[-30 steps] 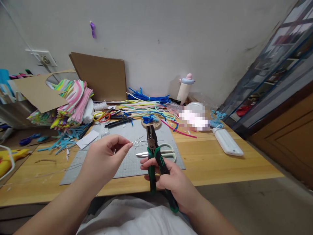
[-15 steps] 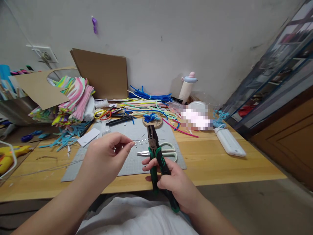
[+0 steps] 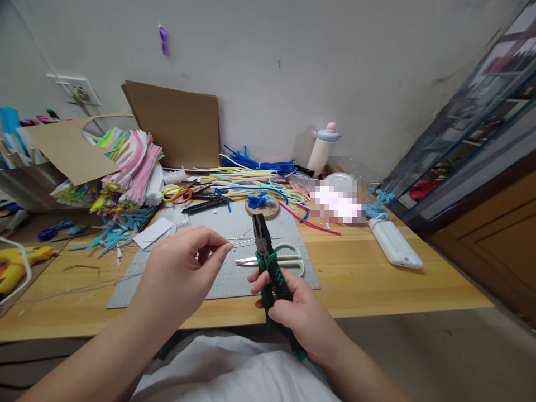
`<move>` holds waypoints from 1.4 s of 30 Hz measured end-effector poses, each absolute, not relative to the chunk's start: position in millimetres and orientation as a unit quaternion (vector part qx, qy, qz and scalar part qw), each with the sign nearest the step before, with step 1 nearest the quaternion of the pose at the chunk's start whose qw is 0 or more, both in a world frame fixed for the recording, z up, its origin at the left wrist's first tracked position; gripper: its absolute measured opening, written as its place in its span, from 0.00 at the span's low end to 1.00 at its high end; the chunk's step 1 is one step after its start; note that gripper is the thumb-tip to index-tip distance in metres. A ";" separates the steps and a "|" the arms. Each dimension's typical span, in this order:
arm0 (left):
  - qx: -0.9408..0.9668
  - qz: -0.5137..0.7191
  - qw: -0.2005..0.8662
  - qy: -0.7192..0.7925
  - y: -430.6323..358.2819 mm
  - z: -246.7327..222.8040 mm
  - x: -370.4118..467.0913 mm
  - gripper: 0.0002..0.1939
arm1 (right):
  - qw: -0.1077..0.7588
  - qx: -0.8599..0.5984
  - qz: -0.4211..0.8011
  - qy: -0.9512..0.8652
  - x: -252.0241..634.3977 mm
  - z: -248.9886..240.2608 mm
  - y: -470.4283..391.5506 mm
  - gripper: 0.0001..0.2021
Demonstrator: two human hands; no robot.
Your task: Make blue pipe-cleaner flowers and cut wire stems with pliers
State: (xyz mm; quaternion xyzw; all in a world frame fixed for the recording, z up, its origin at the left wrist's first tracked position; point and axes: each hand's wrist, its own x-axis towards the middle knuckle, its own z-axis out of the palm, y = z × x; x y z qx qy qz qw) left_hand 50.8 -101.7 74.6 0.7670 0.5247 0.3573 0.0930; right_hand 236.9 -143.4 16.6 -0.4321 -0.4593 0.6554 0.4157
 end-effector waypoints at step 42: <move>0.780 0.320 0.121 0.525 -97.3 71.6 65.2 0.06 | 0.471 -0.464 0.642 -0.388 225.4 -5.3 -133.3 0.16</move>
